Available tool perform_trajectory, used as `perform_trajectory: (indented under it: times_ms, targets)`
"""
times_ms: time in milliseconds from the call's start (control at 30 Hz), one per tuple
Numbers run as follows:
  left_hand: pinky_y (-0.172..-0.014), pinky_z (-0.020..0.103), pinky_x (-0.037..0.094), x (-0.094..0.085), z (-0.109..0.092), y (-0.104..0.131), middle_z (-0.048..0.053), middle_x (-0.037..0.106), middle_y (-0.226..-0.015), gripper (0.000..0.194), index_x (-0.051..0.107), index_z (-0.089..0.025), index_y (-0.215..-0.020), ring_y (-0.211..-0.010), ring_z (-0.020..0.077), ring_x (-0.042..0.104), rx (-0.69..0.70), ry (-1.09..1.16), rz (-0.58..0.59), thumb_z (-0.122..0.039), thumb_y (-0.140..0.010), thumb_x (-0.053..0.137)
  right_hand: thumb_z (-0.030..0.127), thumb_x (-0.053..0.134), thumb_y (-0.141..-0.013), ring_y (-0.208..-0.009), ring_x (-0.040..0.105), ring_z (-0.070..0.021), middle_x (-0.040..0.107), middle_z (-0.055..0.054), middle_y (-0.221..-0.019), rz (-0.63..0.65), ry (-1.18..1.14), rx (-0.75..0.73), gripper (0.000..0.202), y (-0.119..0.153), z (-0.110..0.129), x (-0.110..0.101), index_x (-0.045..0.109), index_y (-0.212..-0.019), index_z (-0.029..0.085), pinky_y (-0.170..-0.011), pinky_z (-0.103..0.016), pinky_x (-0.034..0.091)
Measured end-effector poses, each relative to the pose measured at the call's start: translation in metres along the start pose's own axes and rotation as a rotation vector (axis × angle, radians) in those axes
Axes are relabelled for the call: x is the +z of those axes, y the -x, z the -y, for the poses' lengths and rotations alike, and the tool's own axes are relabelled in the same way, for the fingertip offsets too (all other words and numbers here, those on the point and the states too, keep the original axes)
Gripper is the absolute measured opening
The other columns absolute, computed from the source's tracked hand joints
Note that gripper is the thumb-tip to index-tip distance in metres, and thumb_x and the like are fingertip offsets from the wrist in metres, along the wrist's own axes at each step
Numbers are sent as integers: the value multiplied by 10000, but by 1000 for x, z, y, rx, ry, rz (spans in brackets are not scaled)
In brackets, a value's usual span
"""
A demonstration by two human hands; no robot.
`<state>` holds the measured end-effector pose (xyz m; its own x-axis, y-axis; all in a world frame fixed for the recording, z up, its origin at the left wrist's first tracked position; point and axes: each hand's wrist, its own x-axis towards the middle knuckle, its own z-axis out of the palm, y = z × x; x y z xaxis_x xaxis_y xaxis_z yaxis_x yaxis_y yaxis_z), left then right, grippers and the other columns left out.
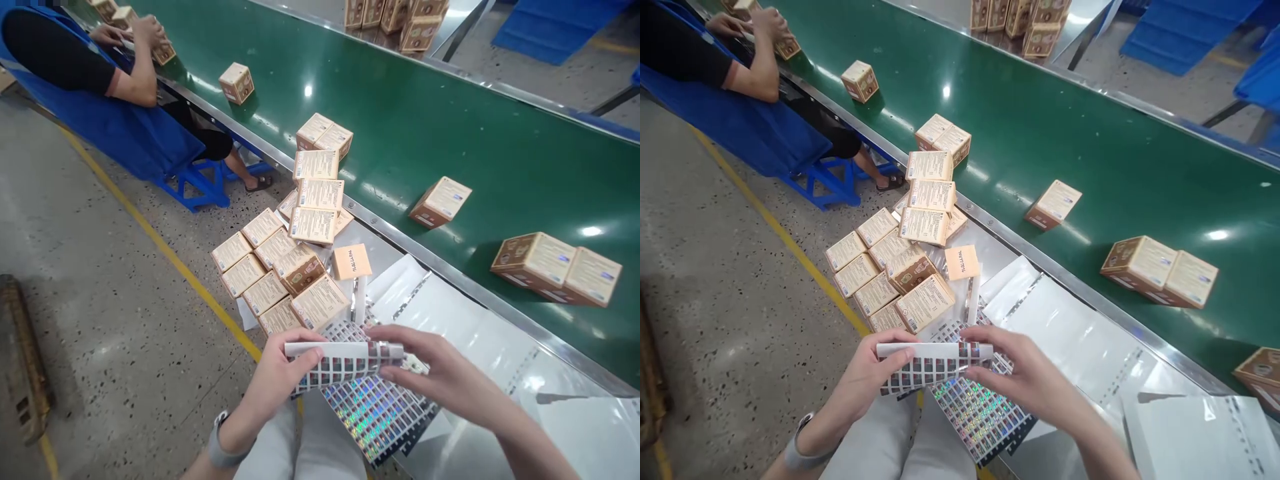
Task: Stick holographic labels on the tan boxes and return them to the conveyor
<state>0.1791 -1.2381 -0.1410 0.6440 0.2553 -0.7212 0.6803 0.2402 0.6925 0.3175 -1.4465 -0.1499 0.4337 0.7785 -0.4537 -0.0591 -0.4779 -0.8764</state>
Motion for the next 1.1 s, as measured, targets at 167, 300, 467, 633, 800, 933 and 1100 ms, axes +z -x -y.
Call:
perform_trajectory:
  times_ms: [167,300,467,633,800,933,1100]
  targets:
    - [-793,328,540,-2,-16,9,70,753,-1016,217,718,-177,-1018,-925,224,688,382,-518,31,-261,-839,629,461,634,-867,-652,726,-173,761,-13,-779,-268,-66,2,377,24,-3,23,660,-1174,244,-635,-269,612]
    - [-888,389,491,17,-28,18,30,734,-1005,171,646,-198,-1100,-942,209,657,812,-921,104,-239,-945,586,415,613,-902,-627,715,-151,748,6,-735,-350,-26,-79,358,42,-4,33,627,-1220,250,-567,-219,594]
    - [-656,298,424,35,-29,18,-17,677,-789,162,595,-192,-896,-699,164,615,856,-1016,222,-169,-995,469,333,613,-924,-721,756,-153,783,0,-852,-473,109,-98,362,60,-7,48,569,-1279,274,-503,-168,575]
    - [-599,284,387,12,-33,6,-10,649,-745,189,576,-190,-850,-664,164,599,899,-1083,365,-155,-983,447,312,567,-954,-731,762,-175,785,-7,-863,-707,404,-266,117,53,8,66,662,-994,256,-643,-225,629]
    - [-558,291,400,-26,-50,-13,-16,638,-698,194,567,-183,-790,-631,156,604,1018,-1082,492,-181,-966,486,252,528,-970,-797,756,-189,781,-35,-901,-790,500,-242,150,25,33,103,676,-952,230,-716,-270,638]
    - [-537,294,406,-57,-69,-28,-15,641,-680,227,566,-182,-767,-610,148,609,1074,-1110,607,-195,-978,482,252,551,-955,-834,752,-200,778,-41,-937,-864,439,-158,138,1,48,132,687,-976,241,-716,-281,636]
    - [-554,286,429,-82,-84,-42,-26,675,-704,178,599,-191,-792,-624,151,639,974,-1100,625,-223,-960,549,201,562,-938,-927,741,-235,774,-56,-980,-937,444,-122,158,-21,67,155,696,-1008,246,-764,-324,624]
